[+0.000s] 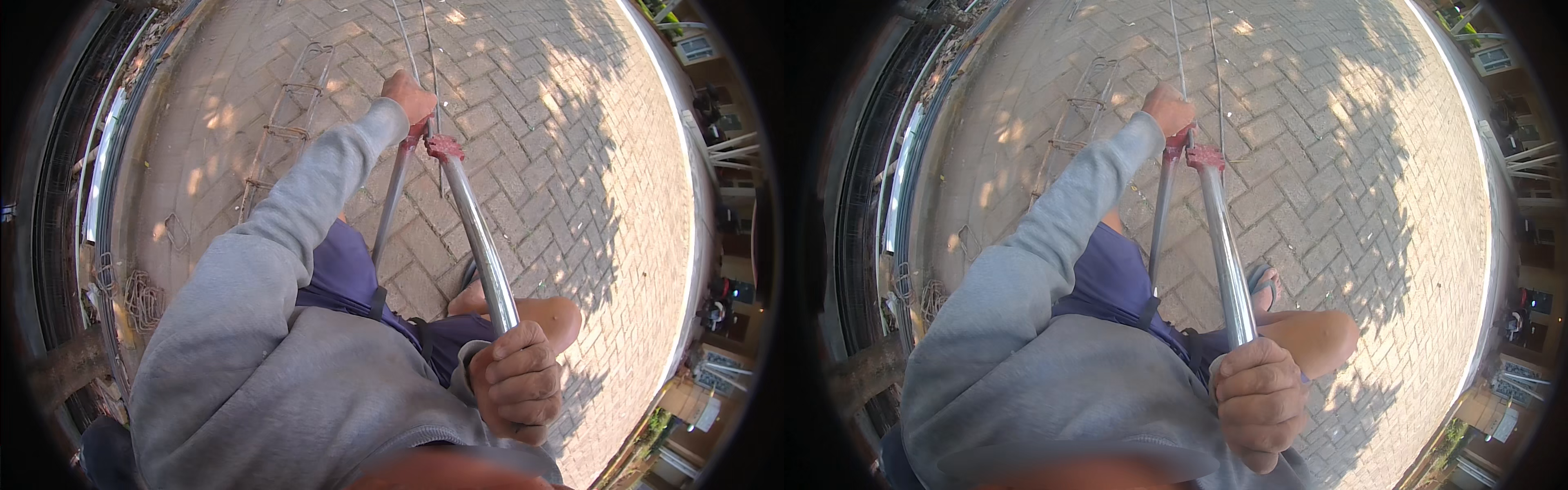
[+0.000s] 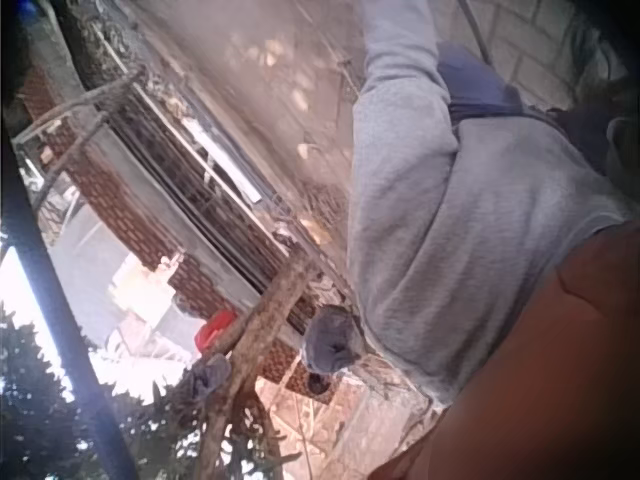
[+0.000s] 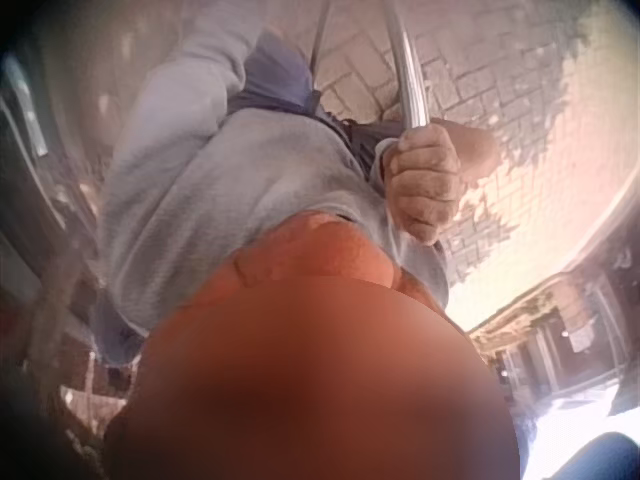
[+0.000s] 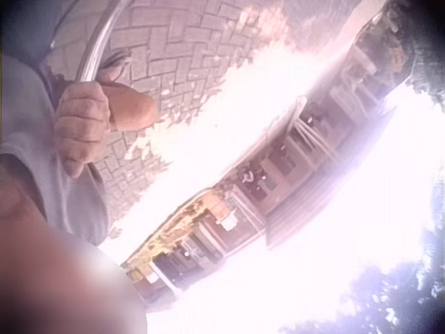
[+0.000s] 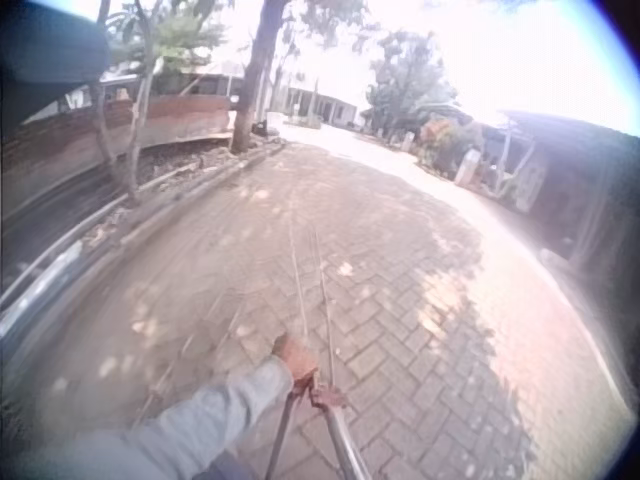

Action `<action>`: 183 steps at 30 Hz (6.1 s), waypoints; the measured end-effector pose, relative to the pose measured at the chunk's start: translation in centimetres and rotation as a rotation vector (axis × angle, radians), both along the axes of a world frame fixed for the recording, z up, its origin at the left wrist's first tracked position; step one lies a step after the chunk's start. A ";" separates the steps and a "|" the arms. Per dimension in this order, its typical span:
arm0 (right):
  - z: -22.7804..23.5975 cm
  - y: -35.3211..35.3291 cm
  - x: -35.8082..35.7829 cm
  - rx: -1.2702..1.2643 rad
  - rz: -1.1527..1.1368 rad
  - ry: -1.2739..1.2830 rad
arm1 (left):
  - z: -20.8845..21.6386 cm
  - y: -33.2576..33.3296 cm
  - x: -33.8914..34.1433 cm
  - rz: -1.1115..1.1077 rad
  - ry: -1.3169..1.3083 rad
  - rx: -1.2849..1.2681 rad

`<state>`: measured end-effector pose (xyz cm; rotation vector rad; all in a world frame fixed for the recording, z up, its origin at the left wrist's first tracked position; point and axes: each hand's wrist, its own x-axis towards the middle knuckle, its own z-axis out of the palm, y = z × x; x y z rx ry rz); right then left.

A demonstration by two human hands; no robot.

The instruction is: The person sits on a paved surface and uses two red-handled metal tools to manipulate and connect thin metal poles. They repeatedly position the tools around the poles, twist them to tighten connections, and adjust the alignment of the poles.

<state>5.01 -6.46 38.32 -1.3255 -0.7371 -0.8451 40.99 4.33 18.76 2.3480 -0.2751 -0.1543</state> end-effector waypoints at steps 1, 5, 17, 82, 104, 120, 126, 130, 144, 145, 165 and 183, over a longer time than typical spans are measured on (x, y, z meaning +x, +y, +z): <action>-0.9 -0.1 -0.5 -0.003 -0.014 -0.009 | 0.2 -0.3 -0.3 0.029 0.007 -0.001; -2.7 -0.5 -1.3 -0.029 -0.032 -0.049 | 0.9 -1.9 -0.6 0.110 0.200 -0.068; 4.2 -2.2 7.1 0.166 0.026 0.135 | -3.5 2.6 2.7 0.079 0.353 -0.371; 2.3 -0.5 2.5 0.223 0.070 0.092 | 1.7 6.9 -2.4 0.079 0.468 -0.893; 8.7 -3.0 1.7 0.355 -0.007 0.218 | 3.0 3.8 -3.8 0.135 0.392 -0.695; 7.6 -8.4 5.0 0.806 -0.360 0.368 | 2.6 2.8 -3.5 0.141 0.398 -0.750; 3.2 -6.9 0.0 0.765 -0.110 0.242 | 2.0 2.7 -3.4 0.124 0.412 -0.805; 1.3 -1.7 -2.9 0.562 -0.074 0.055 | 2.9 2.5 -3.6 0.172 0.448 -0.720; 3.9 -1.1 -2.8 0.421 -0.072 0.014 | 6.7 2.4 -6.5 0.141 0.571 -0.970; 4.3 -1.1 -2.7 0.432 -0.102 0.028 | 6.6 2.3 -6.6 0.121 0.561 -0.971; 1.6 -7.3 -2.8 -0.131 0.333 -0.204 | 5.8 3.0 -6.5 0.102 0.447 -0.818; 1.5 -10.0 -4.7 -0.266 0.424 -0.169 | 3.7 -0.8 -5.7 -0.102 0.188 -0.682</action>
